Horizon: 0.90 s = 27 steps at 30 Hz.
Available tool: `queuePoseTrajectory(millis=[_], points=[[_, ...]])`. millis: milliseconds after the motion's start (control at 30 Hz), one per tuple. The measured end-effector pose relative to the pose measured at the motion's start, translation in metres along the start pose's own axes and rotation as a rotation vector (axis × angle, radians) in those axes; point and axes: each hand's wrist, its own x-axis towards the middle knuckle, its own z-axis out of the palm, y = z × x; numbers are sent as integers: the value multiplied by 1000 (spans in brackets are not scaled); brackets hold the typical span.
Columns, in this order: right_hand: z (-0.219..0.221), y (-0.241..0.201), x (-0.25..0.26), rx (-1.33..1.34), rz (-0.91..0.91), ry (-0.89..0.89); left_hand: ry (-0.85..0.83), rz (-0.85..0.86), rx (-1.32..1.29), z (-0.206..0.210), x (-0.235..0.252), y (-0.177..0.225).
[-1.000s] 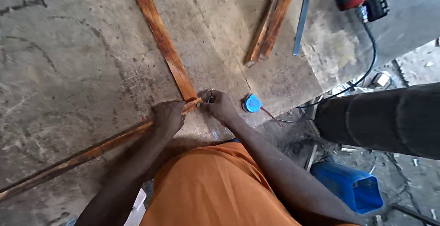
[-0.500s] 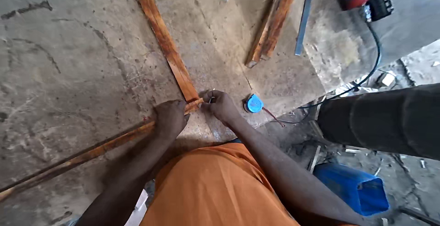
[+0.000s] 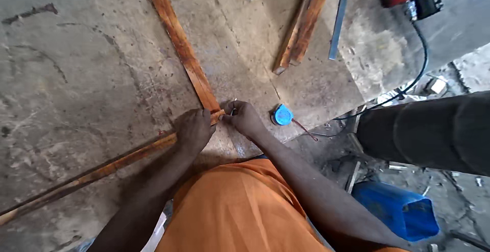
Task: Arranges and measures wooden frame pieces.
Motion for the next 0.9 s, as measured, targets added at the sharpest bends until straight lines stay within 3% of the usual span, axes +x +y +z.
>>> queuePoseTrajectory(millis=[333,567,733,900], points=[[0,3,-1,48,0,-2,29,28,-40,0,-1,-2],[0,-1,-1,57,10,7,25,-104,-25,2,-14,-15],[-4,-7,-5,-64,26,56,-86,-123,-46,0,-10,-16],[-41,-27,-6,222,-1,-60,-216,-139,-112,-9,-4,-19]])
